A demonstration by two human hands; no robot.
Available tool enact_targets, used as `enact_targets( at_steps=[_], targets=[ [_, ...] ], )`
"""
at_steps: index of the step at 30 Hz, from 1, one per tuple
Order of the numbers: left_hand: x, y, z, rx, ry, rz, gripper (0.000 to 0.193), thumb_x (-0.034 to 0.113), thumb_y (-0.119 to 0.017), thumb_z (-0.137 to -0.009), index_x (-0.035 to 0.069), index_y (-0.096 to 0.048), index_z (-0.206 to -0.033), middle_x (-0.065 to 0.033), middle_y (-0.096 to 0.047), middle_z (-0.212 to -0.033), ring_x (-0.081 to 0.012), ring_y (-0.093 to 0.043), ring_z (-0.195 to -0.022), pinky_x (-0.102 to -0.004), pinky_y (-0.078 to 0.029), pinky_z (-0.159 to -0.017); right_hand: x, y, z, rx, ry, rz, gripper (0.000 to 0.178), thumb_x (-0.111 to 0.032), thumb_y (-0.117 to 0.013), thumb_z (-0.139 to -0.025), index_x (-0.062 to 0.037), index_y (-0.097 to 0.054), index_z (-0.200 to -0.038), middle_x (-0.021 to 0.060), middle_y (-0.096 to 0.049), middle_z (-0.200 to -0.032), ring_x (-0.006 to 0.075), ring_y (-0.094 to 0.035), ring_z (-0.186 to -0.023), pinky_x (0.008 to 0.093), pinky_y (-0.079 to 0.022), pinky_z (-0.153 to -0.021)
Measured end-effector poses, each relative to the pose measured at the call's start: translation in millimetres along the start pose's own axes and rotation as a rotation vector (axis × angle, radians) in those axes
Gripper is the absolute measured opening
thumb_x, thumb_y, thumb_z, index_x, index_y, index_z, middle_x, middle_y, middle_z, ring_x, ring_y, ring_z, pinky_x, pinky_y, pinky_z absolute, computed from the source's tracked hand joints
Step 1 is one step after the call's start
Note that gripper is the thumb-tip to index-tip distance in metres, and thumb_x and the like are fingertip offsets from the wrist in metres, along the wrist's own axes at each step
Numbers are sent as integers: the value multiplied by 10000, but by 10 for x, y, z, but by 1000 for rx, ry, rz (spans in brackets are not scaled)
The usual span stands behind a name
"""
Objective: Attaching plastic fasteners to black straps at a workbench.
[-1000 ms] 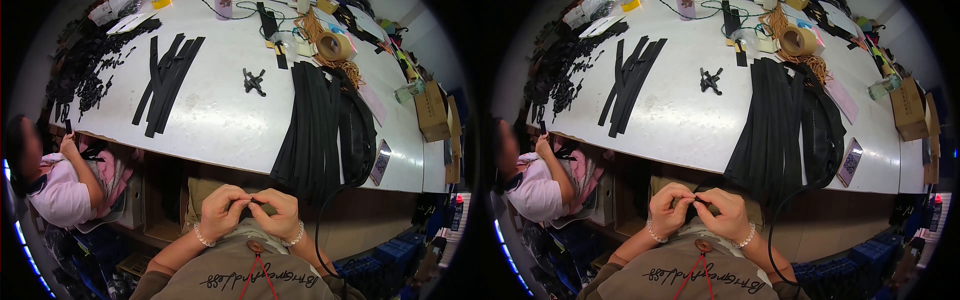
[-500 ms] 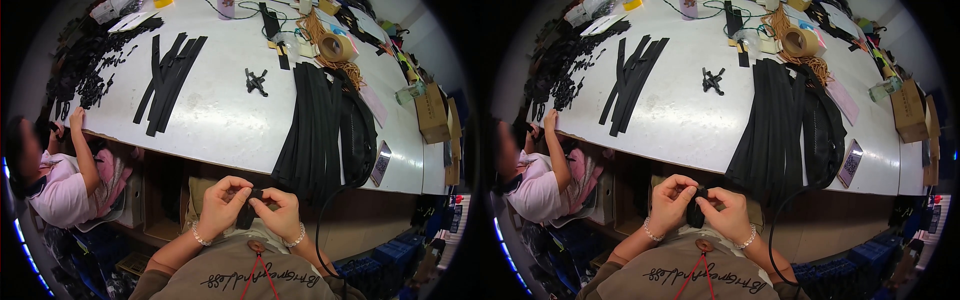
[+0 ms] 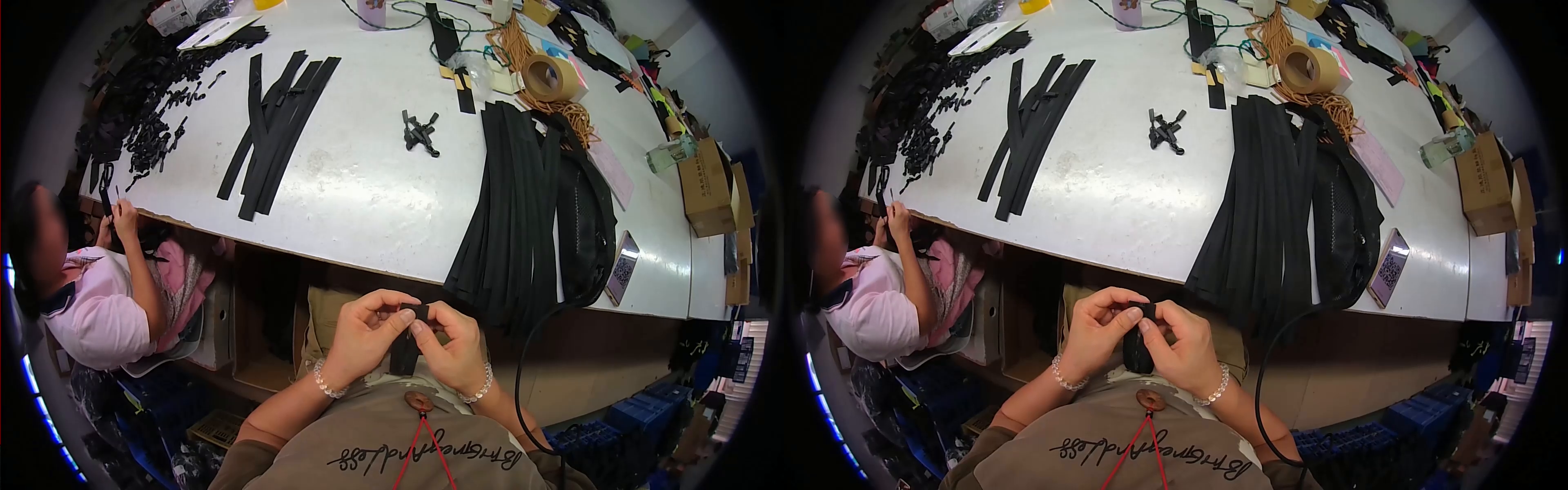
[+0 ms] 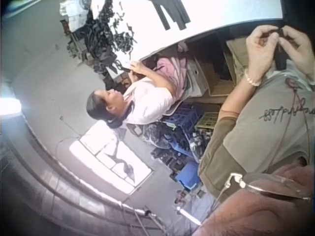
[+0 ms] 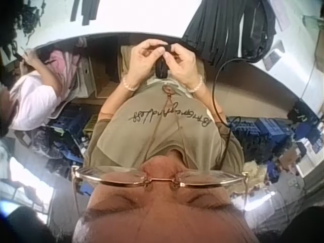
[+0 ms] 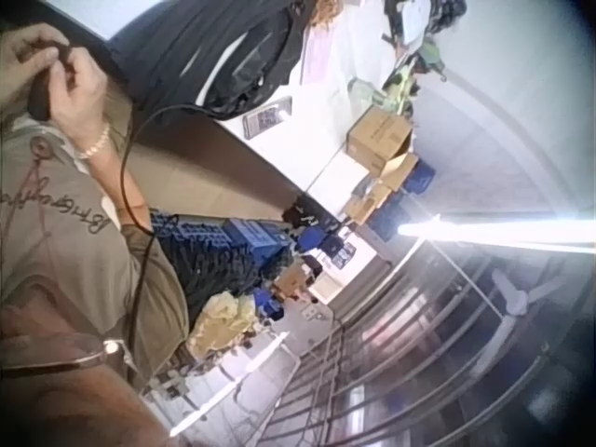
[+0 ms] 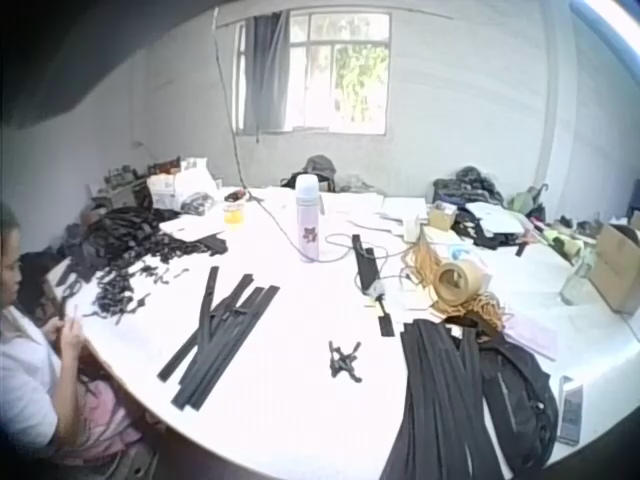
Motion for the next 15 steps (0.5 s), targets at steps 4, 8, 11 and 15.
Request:
enact_targets(
  at_steps=[4,8,11,15],
  targets=[
    [16,-12,-23,2,-35,-50,171,8,-576,-883,-15,-642,-1040,-20,-611,-907,-61,-557,-814,-199,-464,-722,40,5,0,48,23,-22,115,-34,-596,-824,24,-515,-769,86,-533,-638,107,-529,-560,246,-426,-510],
    [-7,-38,-1,-8,-68,-52,190,-1,-569,-884,-15,-639,-1060,-24,-595,-926,-62,-544,-835,-198,-451,-733,56,18,5,113,61,-4,154,-23,-574,-819,20,-466,-717,82,-469,-613,116,-455,-513,255,-382,-481],
    [-23,-28,1,14,-90,-34,183,2,-568,-882,-22,-639,-1048,-23,-623,-904,-58,-548,-819,-201,-454,-727,51,11,13,158,120,18,195,-4,-558,-800,17,-409,-676,88,-402,-596,135,-395,-497,279,-348,-462],
    [-16,-28,1,33,-129,-48,174,-4,-574,-876,-25,-647,-1033,-35,-626,-914,-69,-555,-830,-207,-457,-729,78,1,-9,208,201,35,206,14,-549,-764,15,-373,-658,100,-359,-587,169,-358,-494,306,-322,-452]
  ],
)
Point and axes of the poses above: each hand's wrist, its own z-axis away from the middle knuckle, its own y-axis out of the back of the hand, x = y × z, the point moved 10 cm from there along -z, towards the middle knuckle
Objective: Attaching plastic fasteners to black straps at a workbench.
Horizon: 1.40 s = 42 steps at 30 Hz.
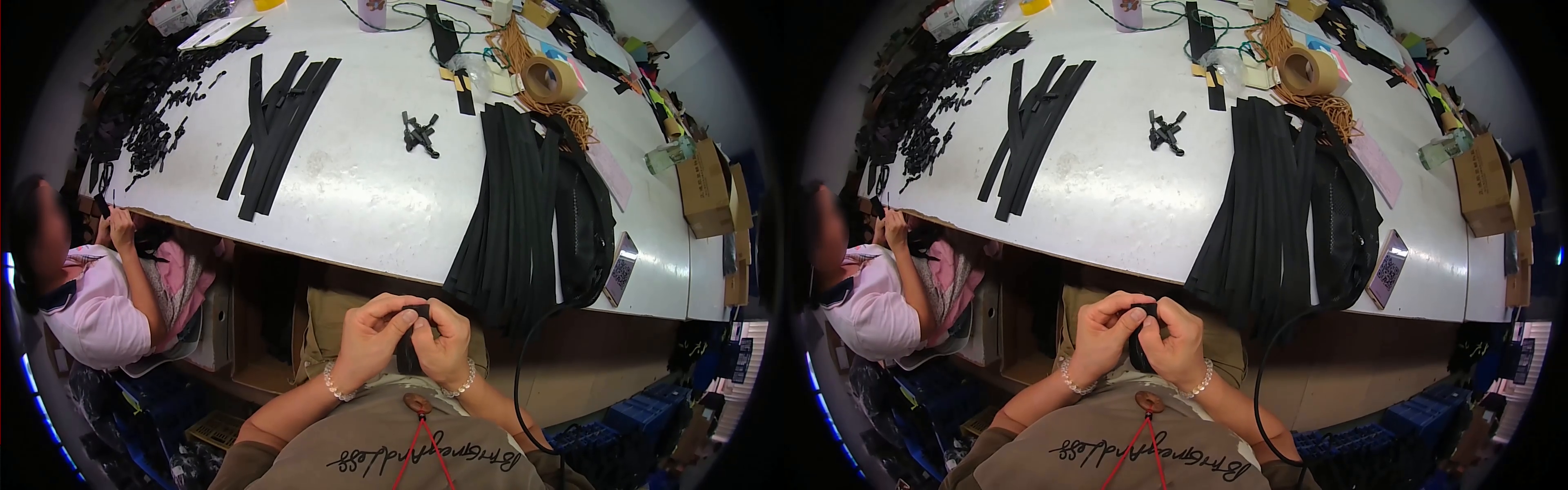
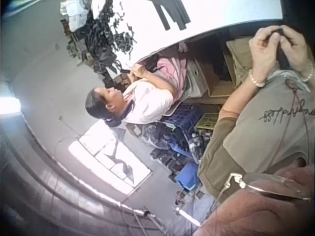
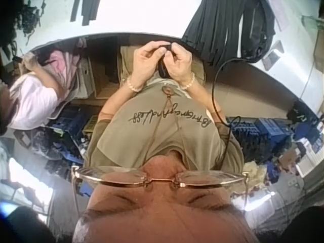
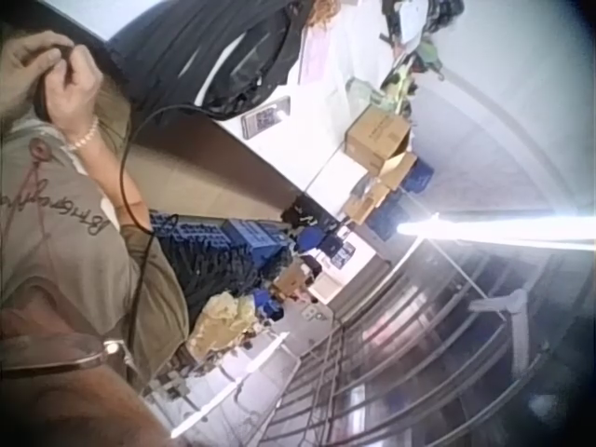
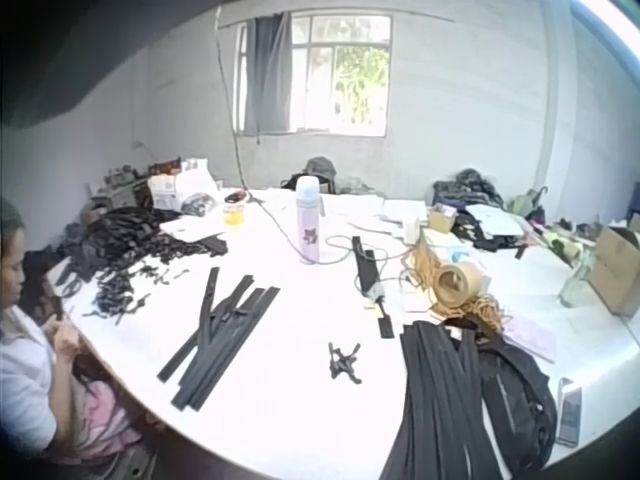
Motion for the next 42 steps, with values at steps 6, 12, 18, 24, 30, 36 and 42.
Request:
enact_targets(
  at_steps=[6,12,18,24,30,36,42],
  targets=[
    [34,21,-11,13,-61,-55,173,-10,-598,-859,-30,-659,-1020,-59,-629,-940,-92,-564,-838,-215,-459,-732,-35,8,-11,20,75,45,177,18,-537,-725,16,-372,-663,116,-358,-592,218,-367,-498,320,-328,-459],
    [104,11,-38,-1,-45,-36,182,-11,-598,-859,-26,-660,-1029,-48,-633,-917,-73,-556,-811,-196,-452,-706,-2,4,12,-2,1,-37,90,12,-546,-774,22,-470,-726,110,-464,-648,213,-462,-540,296,-388,-506],
    [44,51,-15,38,51,9,182,-8,-595,-865,-28,-655,-1035,-15,-625,-871,-49,-541,-768,-185,-446,-670,-171,86,-13,51,56,-15,46,-3,-570,-810,24,-532,-810,101,-537,-720,191,-539,-596,271,-439,-559],
    [76,43,6,29,-44,-27,173,-10,-593,-865,-30,-655,-1025,-20,-629,-882,-49,-544,-769,-185,-449,-672,-92,35,-11,-48,-23,-122,60,-4,-553,-836,25,-532,-788,78,-542,-692,143,-548,-600,250,-436,-557],
    [-6,87,1,52,36,39,175,-26,-610,-848,-10,-673,-1010,-48,-635,-906,-74,-571,-772,-196,-465,-663,81,-55,-7,-104,-161,-282,109,-10,-537,-836,5,-512,-730,61,-518,-638,139,-517,-520,251,-413,-501],
    [195,84,78,95,-179,-164,176,-55,-614,-819,-20,-681,-978,-79,-639,-905,-101,-578,-794,-206,-464,-672,-365,-16,-37,-69,259,237,142,-15,-590,-762,-3,-475,-680,87,-430,-585,193,-447,-449,296,-346,-423],
    [185,50,108,84,-175,-130,153,-41,-623,-820,-25,-677,-962,-81,-621,-891,-120,-556,-796,-224,-449,-682,3,-23,51,-84,-52,-142,104,18,-558,-727,0,-475,-668,93,-458,-602,204,-438,-478,287,-350,-452]
  ],
)
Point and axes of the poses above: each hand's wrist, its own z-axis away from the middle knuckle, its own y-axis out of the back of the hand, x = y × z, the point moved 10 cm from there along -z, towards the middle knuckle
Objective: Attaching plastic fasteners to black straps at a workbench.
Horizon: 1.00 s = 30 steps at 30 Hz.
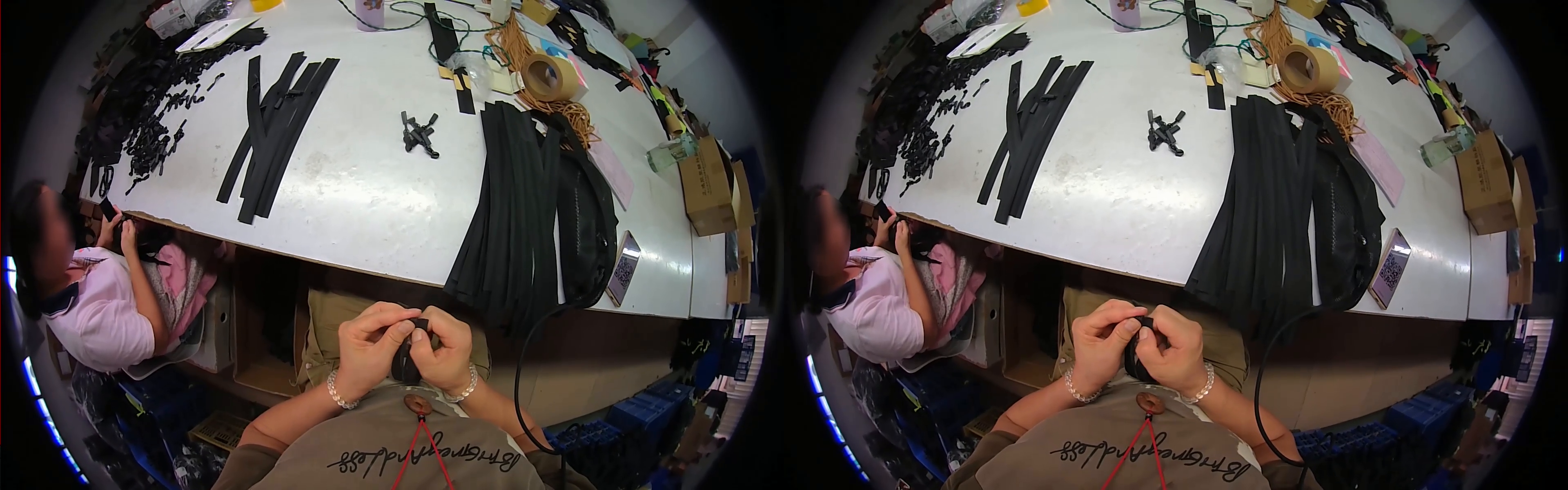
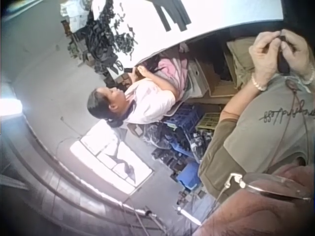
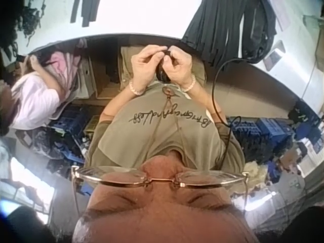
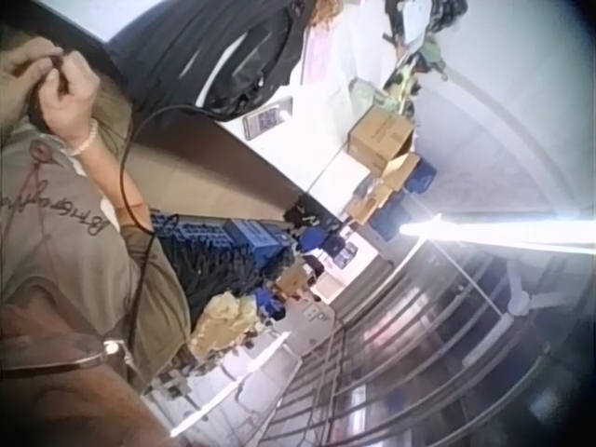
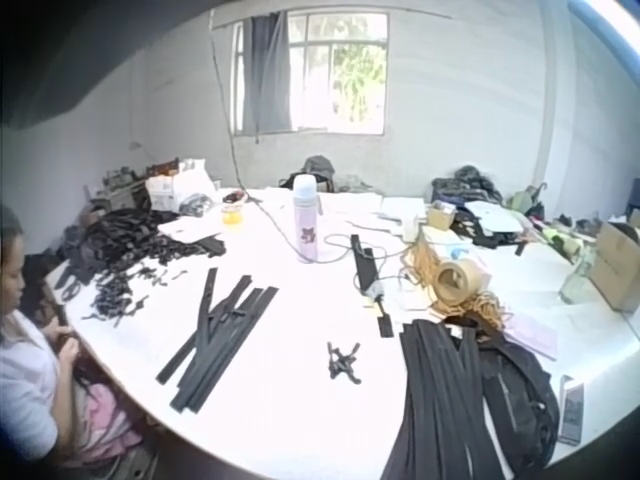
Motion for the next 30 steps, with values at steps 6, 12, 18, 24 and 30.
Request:
enact_targets(
  at_steps=[6,12,18,24,30],
  targets=[
    [43,-4,-15,-6,-10,-29,169,-43,-632,-816,-15,-682,-974,-82,-621,-884,-107,-559,-780,-209,-446,-658,-362,39,-6,62,257,327,35,15,-594,-723,-2,-576,-748,101,-540,-645,217,-519,-511,282,-411,-476],
    [161,3,3,-16,-65,-92,185,-58,-645,-799,-19,-681,-976,-80,-617,-872,-89,-547,-733,-194,-438,-608,-585,65,-8,61,346,411,93,24,-637,-699,-3,-595,-777,80,-556,-654,195,-551,-508,288,-420,-456],
    [135,1,10,-51,-84,28,185,-87,-661,-773,-17,-684,-942,-95,-647,-909,-113,-603,-790,-213,-491,-650,-562,179,75,178,404,252,137,54,-649,-682,9,-627,-809,105,-610,-695,219,-598,-562,281,-459,-501],
    [221,-20,8,-95,-158,33,181,-95,-680,-746,-27,-677,-913,-110,-652,-919,-150,-622,-805,-240,-508,-679,-570,171,112,160,455,292,141,43,-651,-692,18,-624,-827,119,-620,-714,237,-609,-578,290,-475,-519],
    [291,-38,9,-131,-190,-100,210,-84,-680,-742,-29,-679,-945,-126,-659,-915,-161,-631,-809,-248,-512,-699,-599,159,132,163,499,325,126,33,-651,-686,10,-610,-803,114,-615,-709,240,-604,-570,299,-476,-515]
  ],
)
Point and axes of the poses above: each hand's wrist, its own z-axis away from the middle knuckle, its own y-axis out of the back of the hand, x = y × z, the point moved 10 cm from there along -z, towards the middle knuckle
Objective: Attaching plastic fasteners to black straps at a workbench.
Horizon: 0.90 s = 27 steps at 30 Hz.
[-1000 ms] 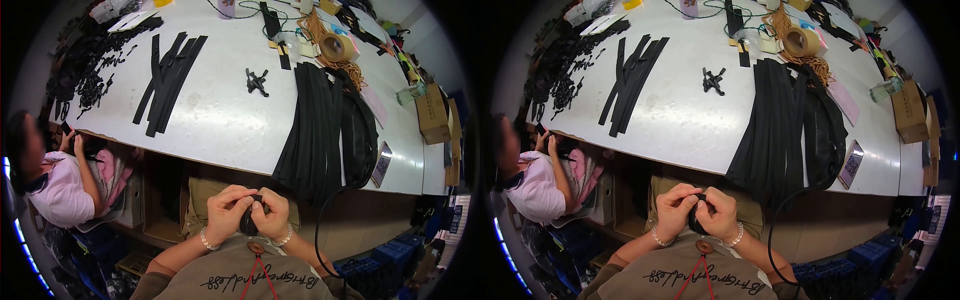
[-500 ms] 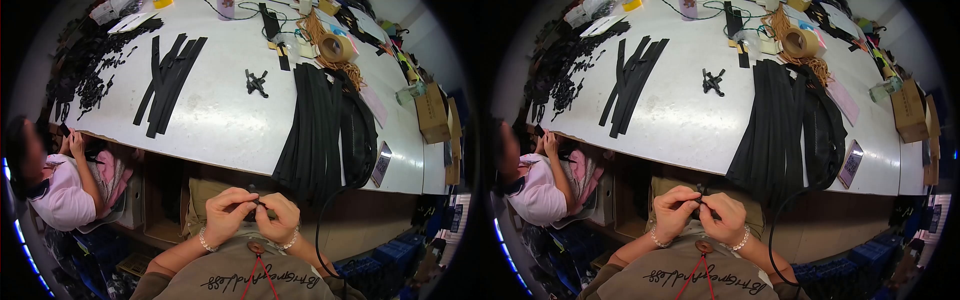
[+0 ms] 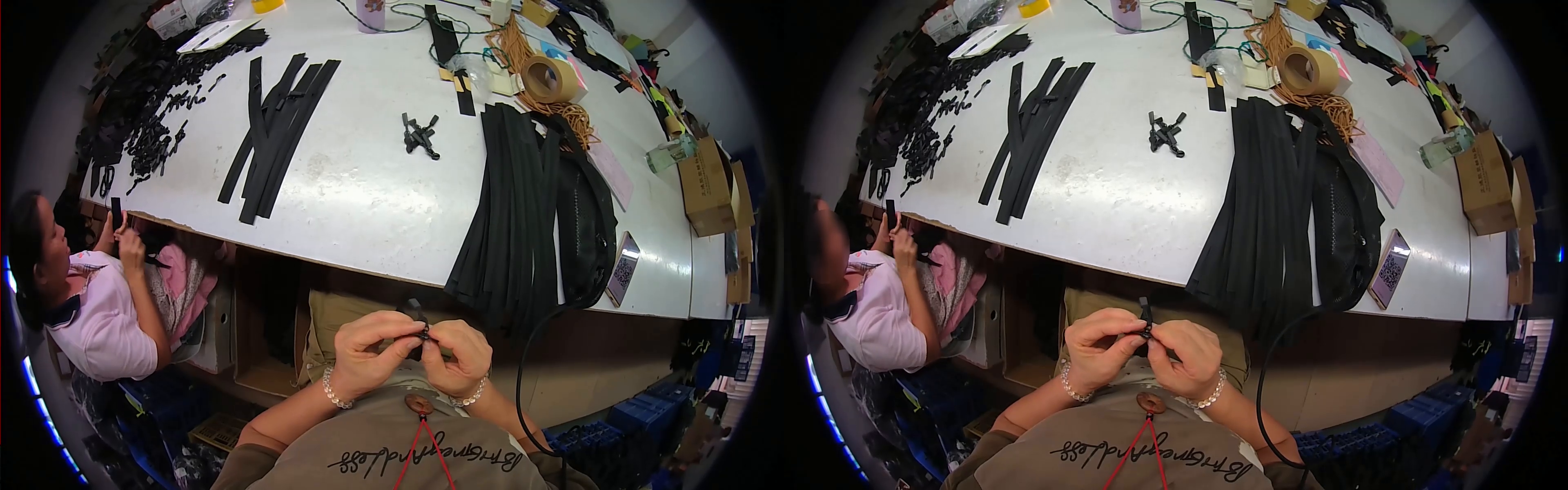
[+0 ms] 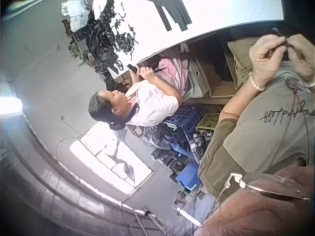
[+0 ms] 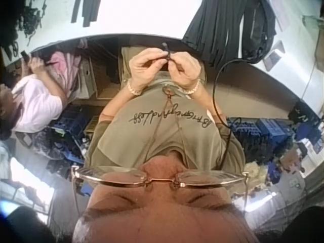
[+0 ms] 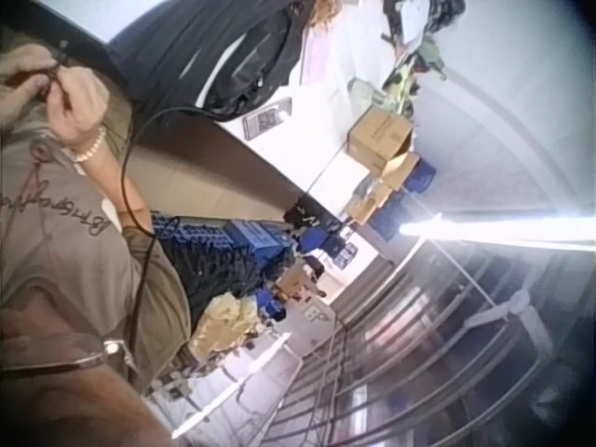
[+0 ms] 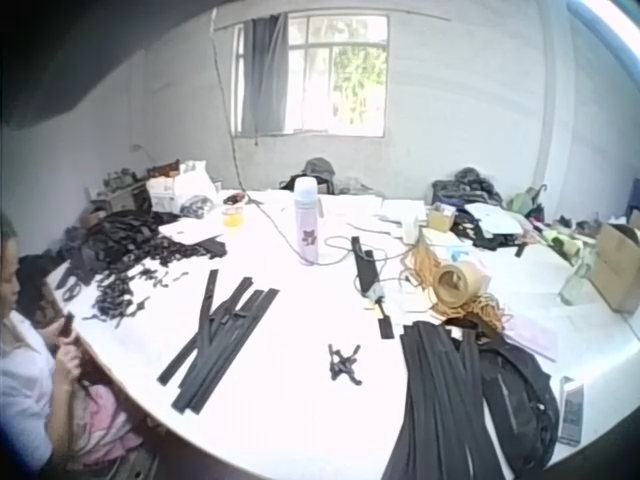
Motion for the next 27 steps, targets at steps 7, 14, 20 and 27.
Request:
enact_targets(
  at_steps=[7,14,20,27],
  targets=[
    [33,7,-16,1,-57,-75,217,-81,-680,-734,-13,-689,-940,-123,-665,-882,-159,-637,-767,-245,-511,-655,3,-11,-15,-17,-26,6,123,43,-642,-685,10,-607,-798,109,-603,-690,232,-593,-554,296,-464,-503],
    [124,-7,-20,-19,-183,-173,235,-83,-689,-712,0,-693,-933,-117,-660,-852,-183,-636,-724,-245,-498,-600,92,-51,-17,-79,-160,-51,108,40,-639,-700,18,-594,-796,103,-572,-655,229,-572,-529,287,-444,-483],
    [103,1,-39,1,-133,-149,252,-64,-697,-723,5,-690,-965,-92,-639,-820,-154,-608,-701,-235,-482,-608,82,-77,-57,-114,-165,-56,88,29,-632,-704,9,-588,-777,92,-549,-634,218,-542,-502,293,-414,-460],
    [-23,-23,-98,-39,-14,-17,254,-49,-711,-715,20,-705,-959,-70,-630,-813,-107,-564,-669,-209,-442,-570,56,-72,-90,-87,-94,-48,91,35,-627,-677,-6,-584,-745,77,-533,-606,208,-517,-470,295,-390,-437]
  ],
)
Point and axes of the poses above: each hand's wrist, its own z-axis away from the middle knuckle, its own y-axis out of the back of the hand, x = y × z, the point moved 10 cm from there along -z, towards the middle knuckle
